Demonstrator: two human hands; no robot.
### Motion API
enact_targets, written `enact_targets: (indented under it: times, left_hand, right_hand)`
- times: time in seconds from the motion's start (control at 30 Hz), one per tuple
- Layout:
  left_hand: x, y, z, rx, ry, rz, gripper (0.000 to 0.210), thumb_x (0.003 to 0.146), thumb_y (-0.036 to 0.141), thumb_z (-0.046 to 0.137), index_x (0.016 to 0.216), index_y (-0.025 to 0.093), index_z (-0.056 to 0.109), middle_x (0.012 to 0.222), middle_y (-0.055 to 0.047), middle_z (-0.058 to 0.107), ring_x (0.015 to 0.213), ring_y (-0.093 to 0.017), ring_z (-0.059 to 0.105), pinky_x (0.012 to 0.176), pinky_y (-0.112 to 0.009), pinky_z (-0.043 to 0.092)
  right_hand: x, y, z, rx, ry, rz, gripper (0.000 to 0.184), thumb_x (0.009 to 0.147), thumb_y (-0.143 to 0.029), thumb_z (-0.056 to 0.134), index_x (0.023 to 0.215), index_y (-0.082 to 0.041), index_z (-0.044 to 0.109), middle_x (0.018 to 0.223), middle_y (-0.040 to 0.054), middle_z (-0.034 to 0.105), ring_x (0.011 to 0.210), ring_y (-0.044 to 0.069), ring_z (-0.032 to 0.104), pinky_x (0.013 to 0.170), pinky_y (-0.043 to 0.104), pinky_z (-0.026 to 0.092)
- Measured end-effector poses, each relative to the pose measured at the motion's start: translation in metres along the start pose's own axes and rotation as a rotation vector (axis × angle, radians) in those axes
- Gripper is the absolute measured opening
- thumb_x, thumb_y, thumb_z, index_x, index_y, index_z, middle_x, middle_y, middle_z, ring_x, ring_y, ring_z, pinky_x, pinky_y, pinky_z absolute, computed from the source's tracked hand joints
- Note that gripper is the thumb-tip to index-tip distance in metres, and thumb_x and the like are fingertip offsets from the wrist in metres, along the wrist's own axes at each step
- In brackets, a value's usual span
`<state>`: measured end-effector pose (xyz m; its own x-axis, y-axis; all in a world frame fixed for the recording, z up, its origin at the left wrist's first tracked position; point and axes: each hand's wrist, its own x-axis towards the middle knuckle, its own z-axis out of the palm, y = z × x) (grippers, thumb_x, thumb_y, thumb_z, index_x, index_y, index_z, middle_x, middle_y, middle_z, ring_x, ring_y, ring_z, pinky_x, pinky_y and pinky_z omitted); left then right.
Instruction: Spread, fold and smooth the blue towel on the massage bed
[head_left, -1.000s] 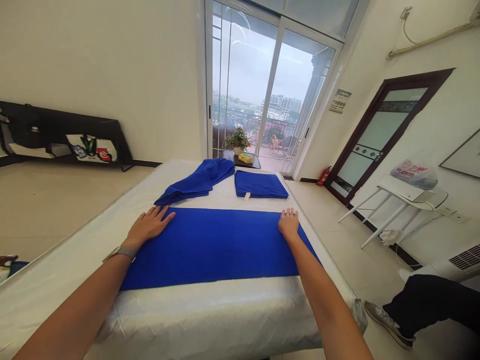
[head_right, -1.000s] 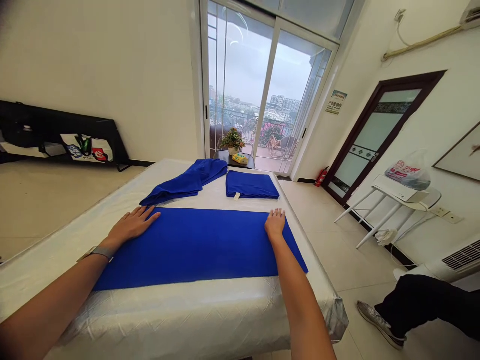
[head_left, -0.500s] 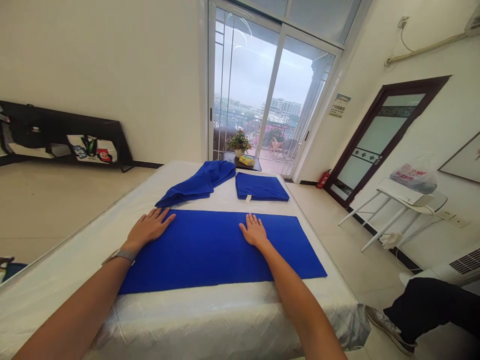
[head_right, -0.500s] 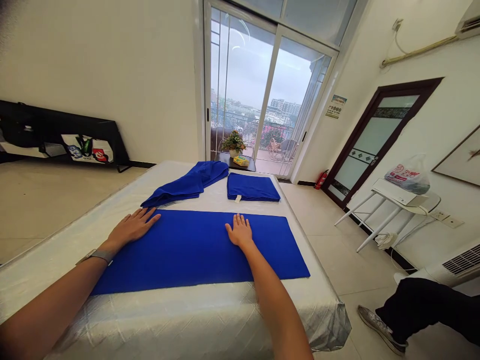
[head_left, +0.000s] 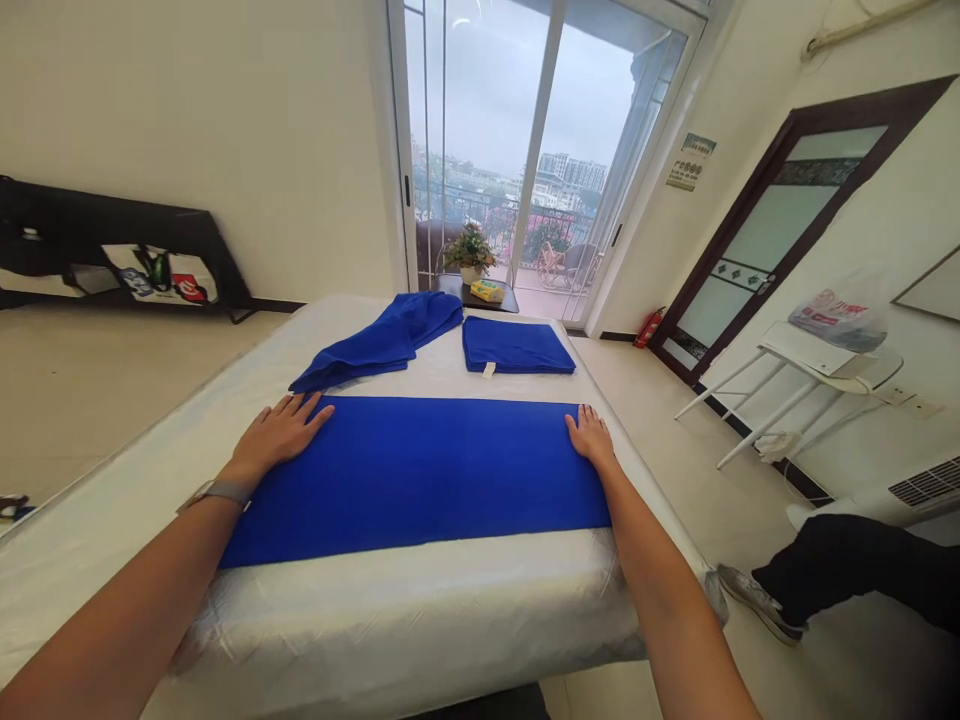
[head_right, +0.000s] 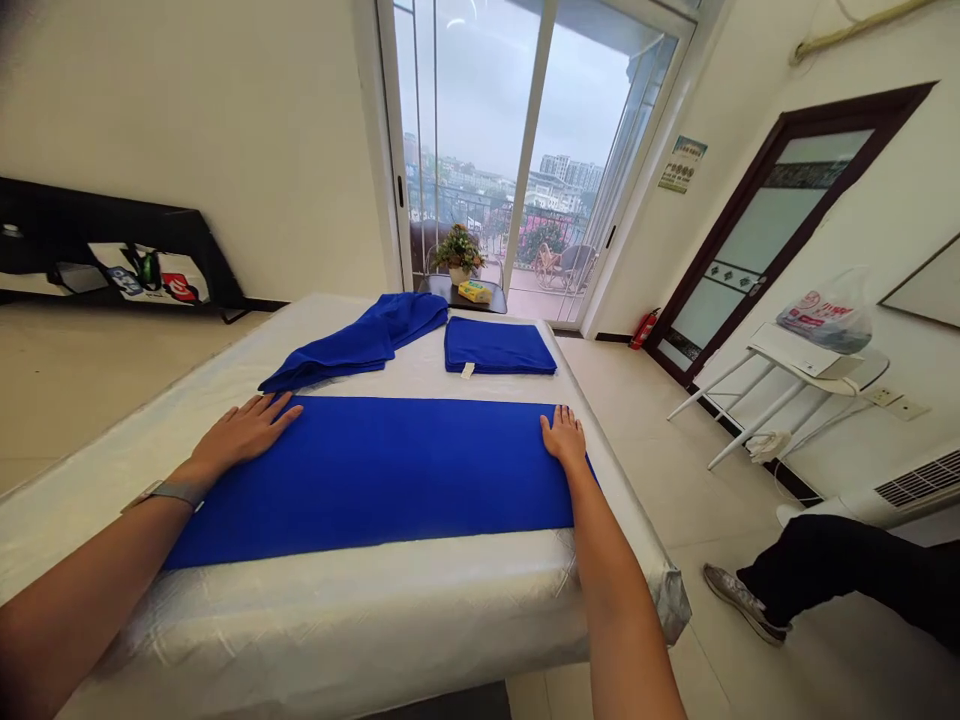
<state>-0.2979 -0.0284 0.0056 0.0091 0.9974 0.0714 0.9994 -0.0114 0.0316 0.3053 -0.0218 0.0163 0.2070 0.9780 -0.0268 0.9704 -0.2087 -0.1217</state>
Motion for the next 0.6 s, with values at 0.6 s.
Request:
enact_targets:
  times: [0.6]
  left_hand:
    - [-0.006,0.162,-0.029,-0.121,0.193,0.405,0.069,0.102,0.046,0.010,0.145,0.007,0.048,0.151,-0.017,0.049,0.146,-0.025,0.037,0.120,-0.043,0.025]
  right_hand:
    - [0.003,0.000,0.005,0.013,0.003,0.006,0.075,0.102,-0.054,0.008,0.161,-0.009,0.015,0.168,0.0091,0.012,0.154,0.021,0.008,0.124,0.039,0.006]
